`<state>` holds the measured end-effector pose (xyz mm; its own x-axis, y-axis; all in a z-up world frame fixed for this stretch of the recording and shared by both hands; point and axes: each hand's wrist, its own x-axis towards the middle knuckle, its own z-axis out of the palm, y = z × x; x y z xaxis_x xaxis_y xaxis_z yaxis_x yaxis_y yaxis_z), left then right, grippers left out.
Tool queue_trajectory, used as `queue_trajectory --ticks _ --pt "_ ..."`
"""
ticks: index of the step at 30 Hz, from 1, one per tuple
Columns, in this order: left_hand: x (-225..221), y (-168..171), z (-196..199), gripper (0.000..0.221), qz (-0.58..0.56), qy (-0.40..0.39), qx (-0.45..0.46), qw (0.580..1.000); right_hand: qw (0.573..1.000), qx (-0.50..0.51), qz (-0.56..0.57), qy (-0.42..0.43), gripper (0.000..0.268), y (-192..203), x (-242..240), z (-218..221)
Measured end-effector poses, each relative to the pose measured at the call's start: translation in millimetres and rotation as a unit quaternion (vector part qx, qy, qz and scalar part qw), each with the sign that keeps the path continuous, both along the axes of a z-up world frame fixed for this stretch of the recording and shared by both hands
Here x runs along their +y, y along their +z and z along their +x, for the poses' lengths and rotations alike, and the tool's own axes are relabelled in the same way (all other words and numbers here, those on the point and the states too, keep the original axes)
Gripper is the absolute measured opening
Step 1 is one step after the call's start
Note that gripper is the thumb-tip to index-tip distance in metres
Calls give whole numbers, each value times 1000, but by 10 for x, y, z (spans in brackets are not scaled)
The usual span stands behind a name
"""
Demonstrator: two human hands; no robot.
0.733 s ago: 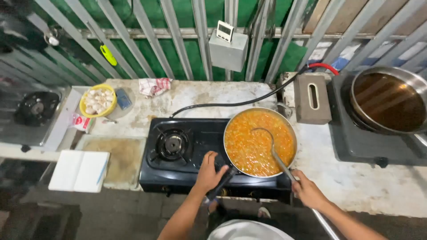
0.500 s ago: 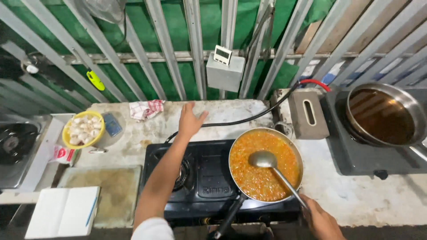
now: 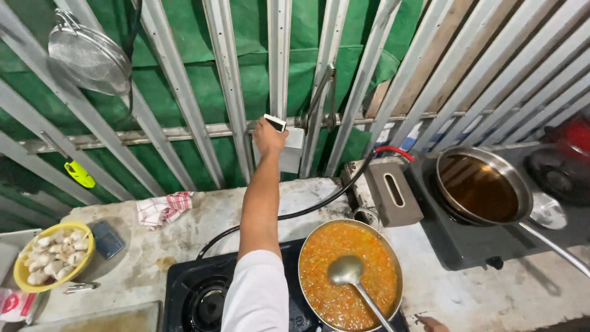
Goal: Stirring a pot of food on a gas stove and adding grains from a bowl.
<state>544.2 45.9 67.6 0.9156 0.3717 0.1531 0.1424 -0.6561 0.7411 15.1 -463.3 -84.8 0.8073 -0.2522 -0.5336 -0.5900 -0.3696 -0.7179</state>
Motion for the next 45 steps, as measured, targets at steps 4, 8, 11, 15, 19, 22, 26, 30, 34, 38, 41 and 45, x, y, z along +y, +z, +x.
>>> queue_trajectory --ticks 4,8,11,15,19,22,26,30,34,38,41,45 --pt "20 274 -794 59 -396 -97 -87 909 994 -113 -7 1 63 1571 867 303" --pt "-262 608 -2074 94 -670 -432 -103 595 916 -368 -69 144 61 2473 1476 1019" --pt "-396 866 -2912 87 -673 -534 -116 498 874 -409 25 262 81 3103 2191 1452" --pt "-466 595 -3089 88 -669 -510 -149 519 816 -456 -36 352 82 3309 2761 1537" --pt "-371 640 -3295 86 -658 -507 -161 533 801 -482 -56 351 80 3116 2874 1528" --pt "-339 540 -3373 86 -659 -495 -163 542 796 -492 -53 349 76 3018 2891 1524" --pt "-315 499 -3398 85 -658 -471 -163 564 790 -502 -46 349 73 2980 2930 1552" --pt "-306 277 -3290 88 -656 -472 -153 569 794 -502 -36 340 70 2821 2916 1678" --pt "-324 280 -3255 89 -657 -445 -151 589 799 -495 -19 343 71 2822 2879 1792" --pt "-289 383 -3093 86 -603 -389 -163 677 807 -462 -16 367 87 3003 2794 1870" --pt "-201 593 -2673 77 -506 -274 -157 803 849 -439 -18 295 84 2985 2501 1822" --pt "4 326 -1413 90 -319 -113 -103 935 896 -365 -103 231 63 2337 1756 1222"
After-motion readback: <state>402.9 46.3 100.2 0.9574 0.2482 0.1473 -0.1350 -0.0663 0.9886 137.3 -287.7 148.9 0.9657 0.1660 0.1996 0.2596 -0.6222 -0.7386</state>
